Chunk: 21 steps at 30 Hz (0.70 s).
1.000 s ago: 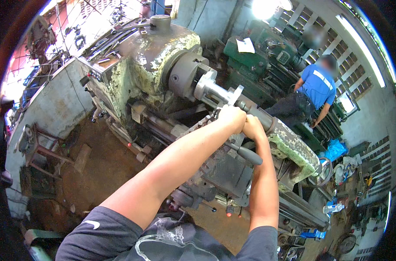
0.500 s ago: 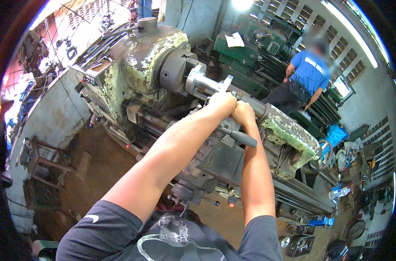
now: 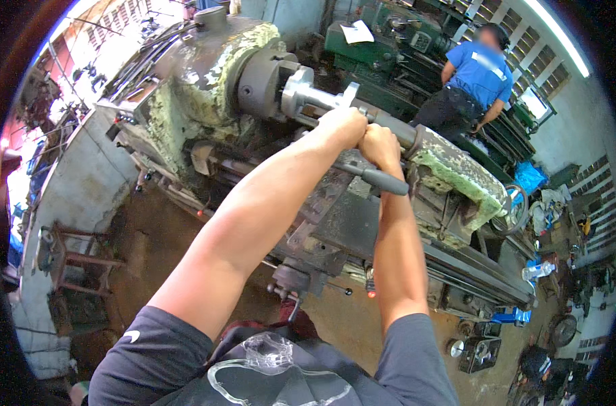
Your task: The person operates a metal lathe, using a wrench to tighten the chuck and a caliper to measure the rotating workpiece. They repeatedly adjust the tool post and measure the diameter of the metal part while the lathe is running.
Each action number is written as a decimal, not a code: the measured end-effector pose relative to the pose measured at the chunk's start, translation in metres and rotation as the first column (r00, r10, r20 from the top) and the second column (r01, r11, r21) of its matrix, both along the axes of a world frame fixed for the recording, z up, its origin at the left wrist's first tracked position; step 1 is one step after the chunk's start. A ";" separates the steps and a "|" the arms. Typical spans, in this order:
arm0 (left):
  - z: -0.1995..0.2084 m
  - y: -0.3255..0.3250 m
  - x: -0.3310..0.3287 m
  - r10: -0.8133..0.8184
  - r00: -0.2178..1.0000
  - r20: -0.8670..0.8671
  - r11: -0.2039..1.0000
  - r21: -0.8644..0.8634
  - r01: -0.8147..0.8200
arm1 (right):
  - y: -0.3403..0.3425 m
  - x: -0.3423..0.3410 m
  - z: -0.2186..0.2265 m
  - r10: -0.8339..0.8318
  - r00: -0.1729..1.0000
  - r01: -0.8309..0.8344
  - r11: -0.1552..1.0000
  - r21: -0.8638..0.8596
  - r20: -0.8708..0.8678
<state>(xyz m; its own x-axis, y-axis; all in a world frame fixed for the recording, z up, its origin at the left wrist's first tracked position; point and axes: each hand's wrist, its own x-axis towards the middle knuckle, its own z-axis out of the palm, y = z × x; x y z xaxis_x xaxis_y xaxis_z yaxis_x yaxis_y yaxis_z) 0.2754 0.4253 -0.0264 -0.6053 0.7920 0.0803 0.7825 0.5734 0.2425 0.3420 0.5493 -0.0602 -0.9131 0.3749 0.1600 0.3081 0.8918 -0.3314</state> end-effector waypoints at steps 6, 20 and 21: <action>0.003 0.003 0.005 0.032 0.998 -0.053 0.999 0.029 -0.030 | 0.003 -0.002 0.008 0.119 0.992 -0.117 0.992 0.046 -0.035; 0.016 -0.048 -0.027 -0.112 0.994 0.012 0.994 -0.018 0.112 | 0.002 -0.002 0.018 0.261 0.961 -0.268 0.961 -0.072 -0.088; 0.012 -0.054 -0.038 -0.122 0.992 -0.018 0.993 -0.008 0.122 | 0.005 -0.004 0.016 0.229 0.970 -0.239 0.960 -0.146 -0.081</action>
<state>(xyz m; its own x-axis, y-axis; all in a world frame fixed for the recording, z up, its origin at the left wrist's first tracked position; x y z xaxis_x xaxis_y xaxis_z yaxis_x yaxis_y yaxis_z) 0.2375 0.3711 -0.0145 -0.5029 0.8601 0.0849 0.8507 0.4753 0.2243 0.3382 0.5544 -0.0446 -0.9682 0.1767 0.1772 0.0713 0.8735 -0.4815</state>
